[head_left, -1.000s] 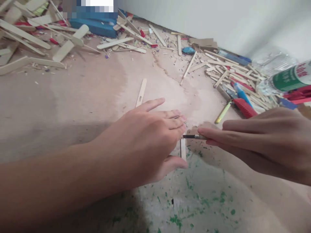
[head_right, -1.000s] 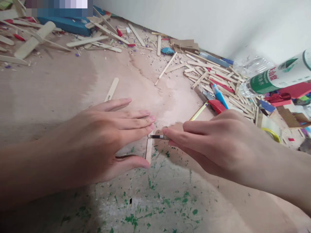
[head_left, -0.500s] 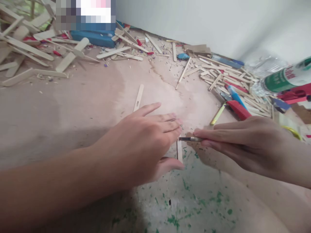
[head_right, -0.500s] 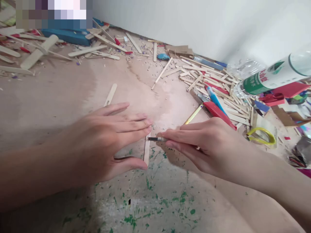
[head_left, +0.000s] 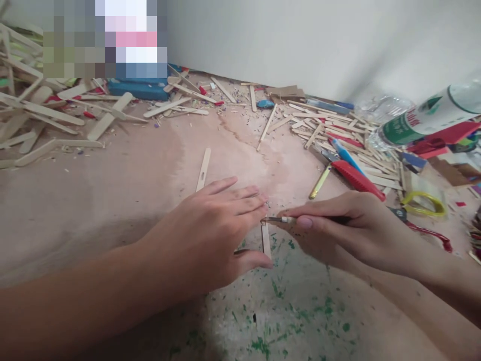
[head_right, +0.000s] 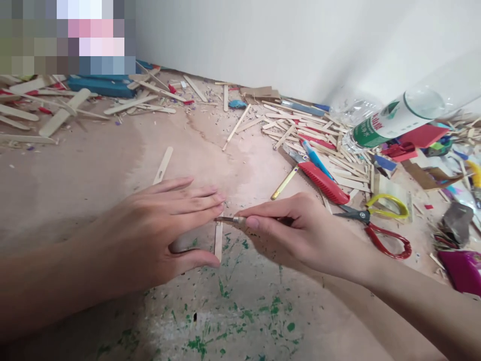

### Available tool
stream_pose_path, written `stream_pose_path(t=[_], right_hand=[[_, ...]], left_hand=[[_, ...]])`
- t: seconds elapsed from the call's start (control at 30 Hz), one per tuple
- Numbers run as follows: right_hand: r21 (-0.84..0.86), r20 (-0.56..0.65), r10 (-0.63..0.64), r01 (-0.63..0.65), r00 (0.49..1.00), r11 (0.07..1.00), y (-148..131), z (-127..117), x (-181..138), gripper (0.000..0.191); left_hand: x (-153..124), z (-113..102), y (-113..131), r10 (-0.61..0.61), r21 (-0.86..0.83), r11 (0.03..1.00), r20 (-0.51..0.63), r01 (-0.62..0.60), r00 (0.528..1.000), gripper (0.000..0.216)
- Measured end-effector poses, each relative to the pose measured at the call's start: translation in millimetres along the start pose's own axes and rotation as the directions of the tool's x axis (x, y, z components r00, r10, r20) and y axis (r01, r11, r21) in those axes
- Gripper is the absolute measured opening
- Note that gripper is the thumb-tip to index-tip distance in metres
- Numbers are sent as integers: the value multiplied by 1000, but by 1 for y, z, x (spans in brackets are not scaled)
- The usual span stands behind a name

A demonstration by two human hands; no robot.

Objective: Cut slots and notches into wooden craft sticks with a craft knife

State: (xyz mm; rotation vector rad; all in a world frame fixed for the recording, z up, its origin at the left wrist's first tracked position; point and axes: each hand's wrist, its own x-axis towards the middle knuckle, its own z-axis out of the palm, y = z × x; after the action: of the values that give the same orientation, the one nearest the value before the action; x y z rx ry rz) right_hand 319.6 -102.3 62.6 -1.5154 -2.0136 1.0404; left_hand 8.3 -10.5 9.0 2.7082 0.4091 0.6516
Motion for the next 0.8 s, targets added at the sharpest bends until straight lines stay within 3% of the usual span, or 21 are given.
stream_pose_path(t=[0.27,0.43,0.67,0.8], right_hand=[[28,3,-17,17,1000,999,8,0,-4,32],[4,5,-78,78,997,997,4,-3,-2,33],[-271,-10,-278,265,961,926,-11,-8,-8,35],[-208,35,-249,251,968,945,-6,-4,-10,36]], left_hand=[[-8,7,-4,-10,-56,998,-35,8,999,59],[-4,2,-6,58,-26,998,-65,-59,996,23],[-3,-5,-9,127,13,992,-102,-126,987,38],[0,-8,-6,166,52,985,-52,-163,985,37]])
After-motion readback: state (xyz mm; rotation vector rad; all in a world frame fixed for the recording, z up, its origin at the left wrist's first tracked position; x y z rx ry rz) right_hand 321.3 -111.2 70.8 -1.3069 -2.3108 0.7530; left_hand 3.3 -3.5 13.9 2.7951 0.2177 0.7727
